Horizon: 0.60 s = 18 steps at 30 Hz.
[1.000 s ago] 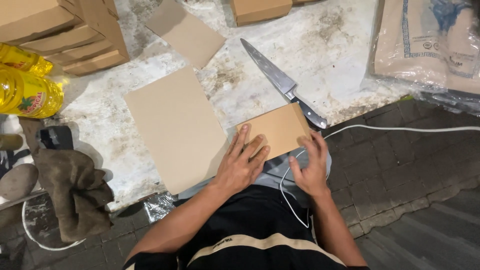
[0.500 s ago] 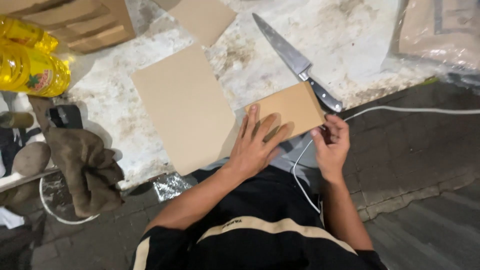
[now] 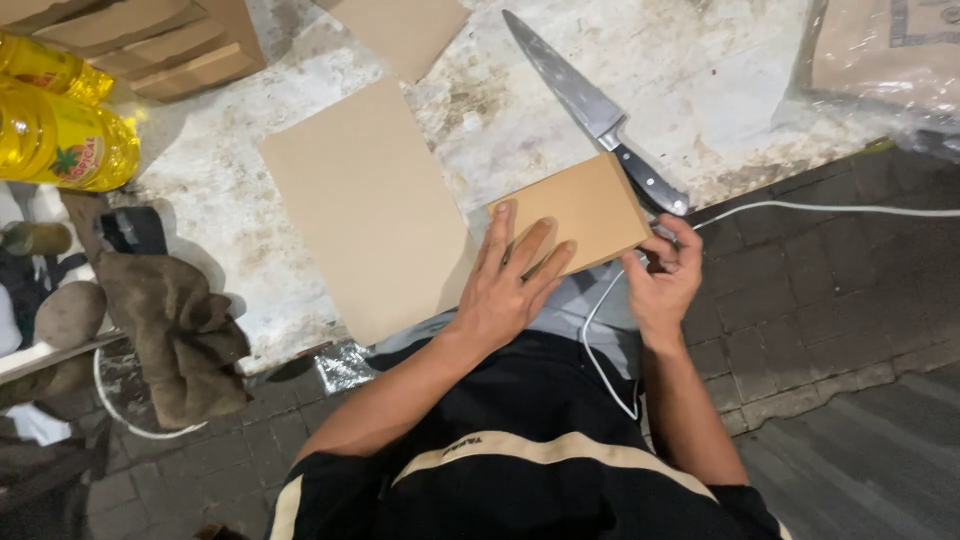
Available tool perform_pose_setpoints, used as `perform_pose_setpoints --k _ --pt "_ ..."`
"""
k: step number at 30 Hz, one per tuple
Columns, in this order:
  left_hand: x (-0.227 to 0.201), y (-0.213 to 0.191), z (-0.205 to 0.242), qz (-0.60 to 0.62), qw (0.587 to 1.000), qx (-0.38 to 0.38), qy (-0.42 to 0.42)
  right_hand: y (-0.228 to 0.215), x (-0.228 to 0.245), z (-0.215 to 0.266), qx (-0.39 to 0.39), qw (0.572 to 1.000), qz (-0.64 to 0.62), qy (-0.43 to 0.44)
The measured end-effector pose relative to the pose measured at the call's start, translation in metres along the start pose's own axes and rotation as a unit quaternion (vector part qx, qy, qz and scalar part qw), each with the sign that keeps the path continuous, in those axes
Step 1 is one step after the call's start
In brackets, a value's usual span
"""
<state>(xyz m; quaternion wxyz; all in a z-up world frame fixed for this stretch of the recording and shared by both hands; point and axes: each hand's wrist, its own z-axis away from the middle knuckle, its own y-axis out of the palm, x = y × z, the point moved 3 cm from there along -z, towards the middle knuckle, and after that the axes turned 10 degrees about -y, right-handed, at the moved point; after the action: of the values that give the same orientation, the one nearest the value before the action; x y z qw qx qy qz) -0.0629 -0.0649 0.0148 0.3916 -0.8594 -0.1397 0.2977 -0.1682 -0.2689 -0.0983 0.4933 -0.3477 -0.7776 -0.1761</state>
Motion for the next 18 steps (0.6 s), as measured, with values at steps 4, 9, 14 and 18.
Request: perform_pose_setpoints --k 4,9,14,18 --pt "-0.002 -0.001 -0.004 -0.014 1.000 0.001 0.019 0.001 0.027 -0.010 0.001 0.995 0.096 -0.002" --pt "-0.001 0.001 -0.001 -0.012 1.000 -0.011 0.026 0.006 0.034 -0.007 0.022 0.971 0.221 -0.085" --pt "0.001 0.004 0.000 -0.017 0.999 -0.025 0.028 0.005 0.018 0.004 -0.026 0.975 0.199 -0.091" --pt "0.002 0.007 0.001 -0.019 0.999 -0.024 0.034 0.006 0.018 0.004 -0.074 0.986 0.141 -0.053"
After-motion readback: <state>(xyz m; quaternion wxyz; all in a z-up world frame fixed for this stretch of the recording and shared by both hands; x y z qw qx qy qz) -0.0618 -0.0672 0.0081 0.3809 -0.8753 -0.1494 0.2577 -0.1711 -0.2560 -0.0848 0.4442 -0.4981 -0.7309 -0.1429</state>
